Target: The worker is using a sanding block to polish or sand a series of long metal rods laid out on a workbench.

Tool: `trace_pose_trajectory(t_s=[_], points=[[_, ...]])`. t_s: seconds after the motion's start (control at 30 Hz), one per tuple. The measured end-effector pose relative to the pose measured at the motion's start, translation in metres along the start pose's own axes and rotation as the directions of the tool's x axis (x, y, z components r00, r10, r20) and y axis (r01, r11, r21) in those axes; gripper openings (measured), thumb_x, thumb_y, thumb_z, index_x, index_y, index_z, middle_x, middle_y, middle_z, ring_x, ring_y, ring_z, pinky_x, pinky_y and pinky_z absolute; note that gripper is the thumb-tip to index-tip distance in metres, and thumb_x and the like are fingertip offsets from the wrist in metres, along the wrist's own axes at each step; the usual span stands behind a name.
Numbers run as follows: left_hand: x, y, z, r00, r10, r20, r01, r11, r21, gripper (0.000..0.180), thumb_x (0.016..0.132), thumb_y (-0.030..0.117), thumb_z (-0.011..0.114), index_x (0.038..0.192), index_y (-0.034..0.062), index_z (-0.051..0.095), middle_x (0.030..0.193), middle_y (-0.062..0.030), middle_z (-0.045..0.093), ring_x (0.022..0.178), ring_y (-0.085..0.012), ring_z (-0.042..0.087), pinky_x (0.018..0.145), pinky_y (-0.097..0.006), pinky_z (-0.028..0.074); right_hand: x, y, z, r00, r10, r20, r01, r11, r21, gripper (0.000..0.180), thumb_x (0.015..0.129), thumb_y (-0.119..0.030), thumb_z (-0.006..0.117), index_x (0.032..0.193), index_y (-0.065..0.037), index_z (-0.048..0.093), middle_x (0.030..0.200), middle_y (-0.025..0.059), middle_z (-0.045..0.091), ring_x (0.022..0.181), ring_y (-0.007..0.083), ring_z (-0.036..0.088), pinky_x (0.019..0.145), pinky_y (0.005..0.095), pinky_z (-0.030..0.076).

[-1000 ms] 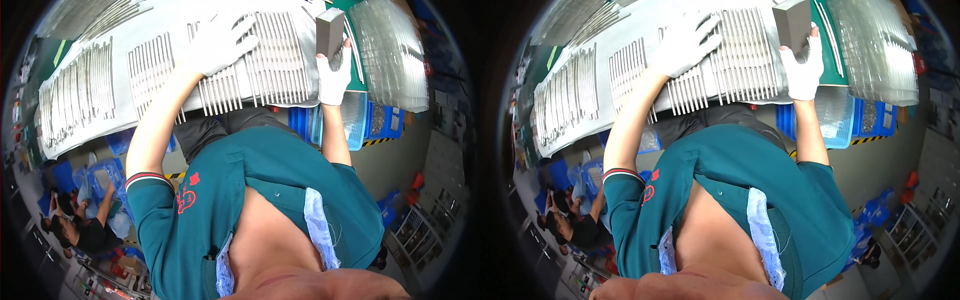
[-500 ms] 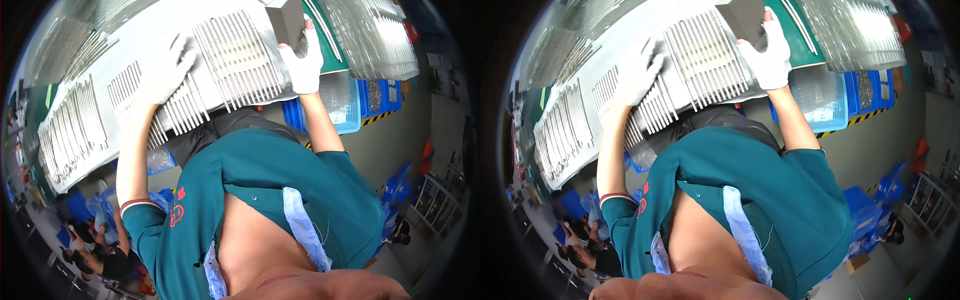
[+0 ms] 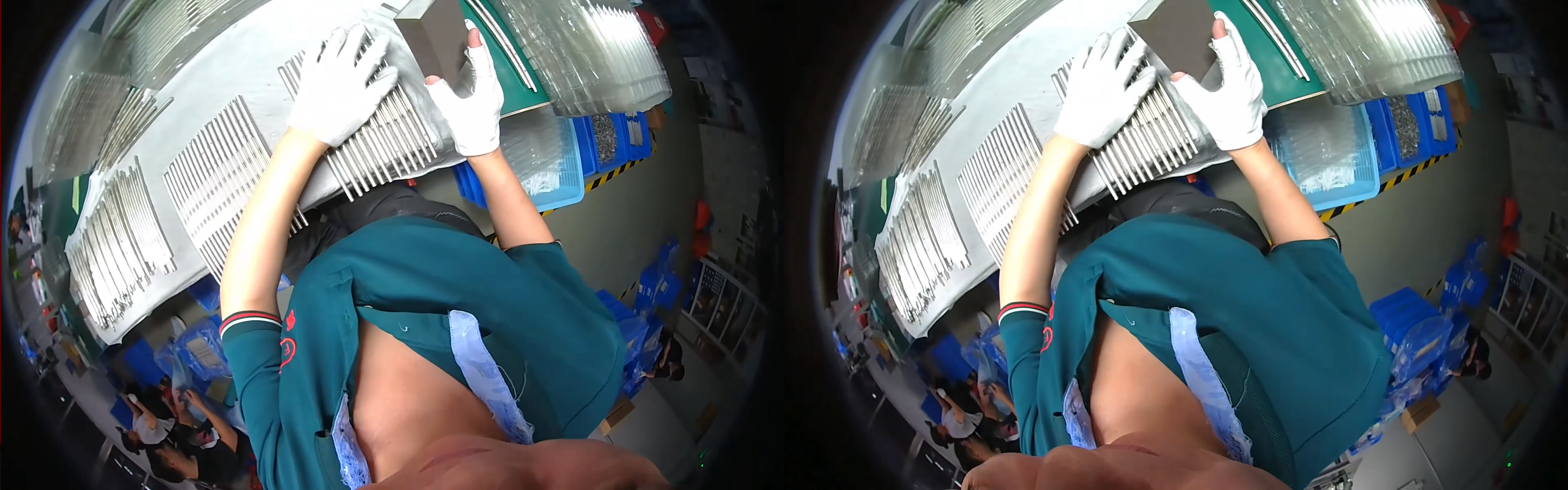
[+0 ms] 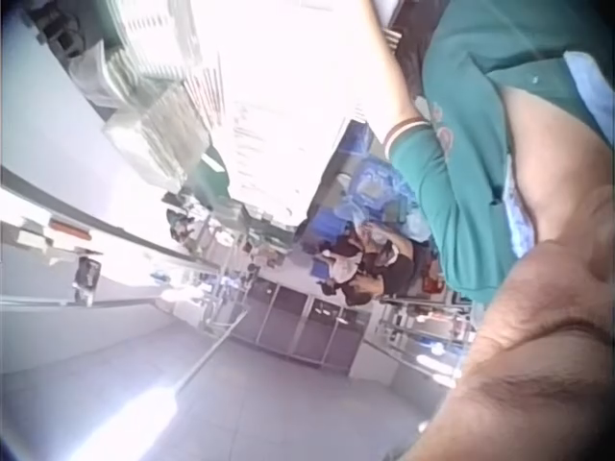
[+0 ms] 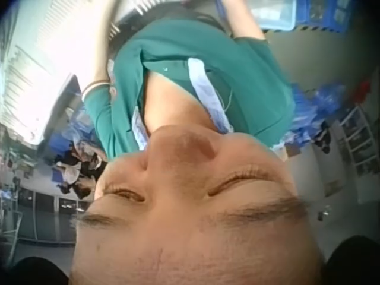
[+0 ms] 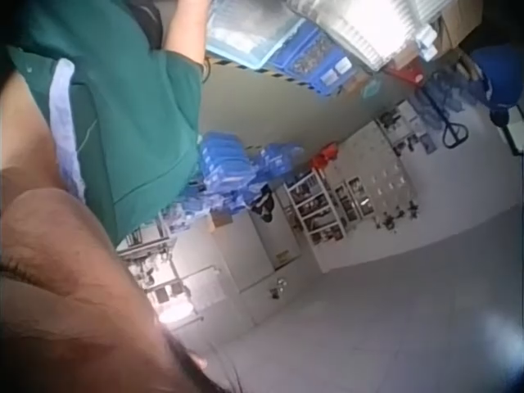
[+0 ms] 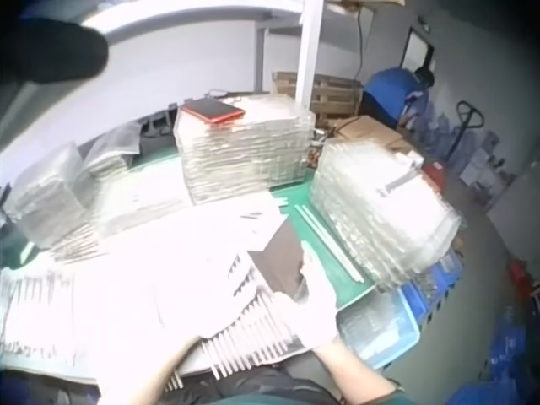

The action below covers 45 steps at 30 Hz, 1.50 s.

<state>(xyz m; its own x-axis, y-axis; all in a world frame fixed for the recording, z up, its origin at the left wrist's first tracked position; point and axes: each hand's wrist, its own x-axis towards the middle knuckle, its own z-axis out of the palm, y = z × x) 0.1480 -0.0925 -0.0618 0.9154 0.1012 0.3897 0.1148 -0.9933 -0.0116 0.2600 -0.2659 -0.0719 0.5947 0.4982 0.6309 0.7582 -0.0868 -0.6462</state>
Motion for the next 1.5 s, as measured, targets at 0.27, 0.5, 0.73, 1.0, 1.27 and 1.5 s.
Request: trace_pose_trajectory(t_s=[0.27, 0.5, 0.73, 1.0, 1.27, 1.5], points=[[-0.036, -0.015, -0.049, 0.985, 0.126, 0.115, -0.142, 0.981, 0.135, 0.030, 0.089, 0.025, 0.053, 0.115, 0.0114, 0.062, 0.133, -0.0166, 0.051, 0.120, -0.0376, 0.047, 0.096, -0.051, 0.037, 0.000, 0.005, 0.001, 0.995, -0.085, -0.044, 0.083, 0.996, -0.043, 0.090, 0.069, -0.020, 0.084, 0.145, -0.004, 0.038, 0.140, 0.0206, 0.049, 0.119, 0.0368, 0.056, 0.095, 0.0391, 0.050], [-0.030, 0.049, -0.026, 0.982, 0.140, 0.127, -0.133, 0.989, -0.062, 0.041, 0.093, 0.040, 0.046, 0.125, 0.0178, 0.060, 0.135, -0.0128, 0.052, 0.125, -0.0330, 0.048, 0.105, -0.054, 0.030, -0.003, 0.006, 0.004, 1.000, 0.012, 0.014, -0.012, 1.000, -0.021, 0.089, 0.072, -0.020, 0.082, 0.146, -0.006, 0.036, 0.141, 0.0192, 0.049, 0.120, 0.0369, 0.056, 0.097, 0.0387, 0.049], [-0.071, 0.041, -0.053, 0.982, -0.032, 0.187, 0.064, 0.983, -0.171, 0.053, 0.093, 0.048, 0.048, 0.134, 0.0155, 0.055, 0.135, -0.0163, 0.053, 0.125, -0.0331, 0.048, 0.109, -0.055, 0.027, -0.006, 0.013, 0.003, 1.000, -0.023, -0.003, 0.023, 1.000, -0.014, 0.088, 0.070, -0.016, 0.083, 0.145, -0.006, 0.038, 0.140, 0.0210, 0.050, 0.119, 0.0372, 0.056, 0.096, 0.0393, 0.049], [-0.115, 0.036, -0.081, 0.967, -0.163, 0.194, 0.192, 0.972, -0.140, 0.059, 0.087, 0.055, 0.054, 0.128, 0.0126, 0.060, 0.132, -0.0200, 0.055, 0.121, -0.0378, 0.050, 0.106, -0.059, 0.028, -0.003, 0.015, 0.005, 1.000, -0.005, -0.002, 0.005, 1.000, 0.012, 0.088, 0.073, -0.021, 0.083, 0.147, -0.008, 0.036, 0.140, 0.0202, 0.050, 0.118, 0.0357, 0.057, 0.096, 0.0395, 0.049], [-0.103, 0.041, -0.082, 0.978, -0.035, 0.206, 0.094, 0.955, -0.282, 0.066, 0.084, 0.058, 0.058, 0.133, 0.0135, 0.056, 0.132, -0.0227, 0.053, 0.119, -0.0390, 0.053, 0.107, -0.057, 0.029, -0.006, 0.016, 0.004, 0.997, 0.076, 0.020, -0.077, 0.996, 0.039, 0.086, 0.075, -0.020, 0.081, 0.147, -0.005, 0.035, 0.144, 0.0183, 0.047, 0.122, 0.0351, 0.054, 0.100, 0.0402, 0.046], [-0.069, 0.054, -0.048, 0.992, 0.072, 0.107, -0.032, 0.939, -0.342, 0.067, 0.078, 0.057, 0.063, 0.130, 0.0154, 0.057, 0.131, -0.0191, 0.053, 0.121, -0.0336, 0.051, 0.106, -0.056, 0.031, -0.007, 0.013, 0.003, 0.992, 0.122, 0.045, -0.125, 0.989, 0.083, 0.085, 0.076, -0.017, 0.079, 0.147, -0.004, 0.035, 0.144, 0.0201, 0.046, 0.127, 0.0357, 0.050, 0.105, 0.0408, 0.041]])
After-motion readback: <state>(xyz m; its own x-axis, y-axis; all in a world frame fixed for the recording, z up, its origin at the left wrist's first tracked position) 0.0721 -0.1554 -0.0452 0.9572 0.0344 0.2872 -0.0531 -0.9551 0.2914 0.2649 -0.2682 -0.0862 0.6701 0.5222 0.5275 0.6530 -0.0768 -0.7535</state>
